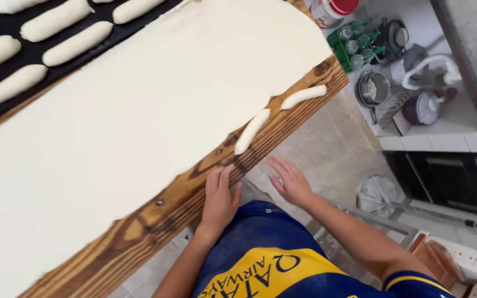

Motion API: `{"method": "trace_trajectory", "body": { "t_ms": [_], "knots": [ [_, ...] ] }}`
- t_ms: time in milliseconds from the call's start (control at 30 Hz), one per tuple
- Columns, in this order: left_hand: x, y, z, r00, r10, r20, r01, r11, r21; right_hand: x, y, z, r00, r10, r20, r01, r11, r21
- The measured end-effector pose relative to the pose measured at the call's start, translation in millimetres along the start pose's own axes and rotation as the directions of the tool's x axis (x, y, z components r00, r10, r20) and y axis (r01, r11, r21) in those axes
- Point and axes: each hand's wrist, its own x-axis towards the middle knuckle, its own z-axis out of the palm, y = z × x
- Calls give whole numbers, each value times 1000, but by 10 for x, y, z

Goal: Rolling out dough into strips, cutting them into small pieces, and arranging them on a baking tray

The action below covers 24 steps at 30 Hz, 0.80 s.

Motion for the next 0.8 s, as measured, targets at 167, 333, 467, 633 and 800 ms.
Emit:
{"method": "trace_trajectory", "body": {
  "t_ms": [167,333,467,633,800],
  "knots": [
    [480,-281,918,946,256,-201,-14,649,760,1017,502,-341,887,-455,-82,399,842,-363],
    [847,-715,1088,974,91,-206,81,714,696,1825,994,-86,688,-725,-14,707,675,-212],
    [322,-541,782,931,130,-342,110,790,603,1540,842,199,696,-718,-23,716,692,90],
    [295,-270,1035,864,113,-490,272,715,644,1271,278,28,710,-704,-5,703,708,73],
    [704,-217,1053,704,-50,-708,425,828,365,1476,-57,17,850,-524,42,512,843,166]
  ]
}}
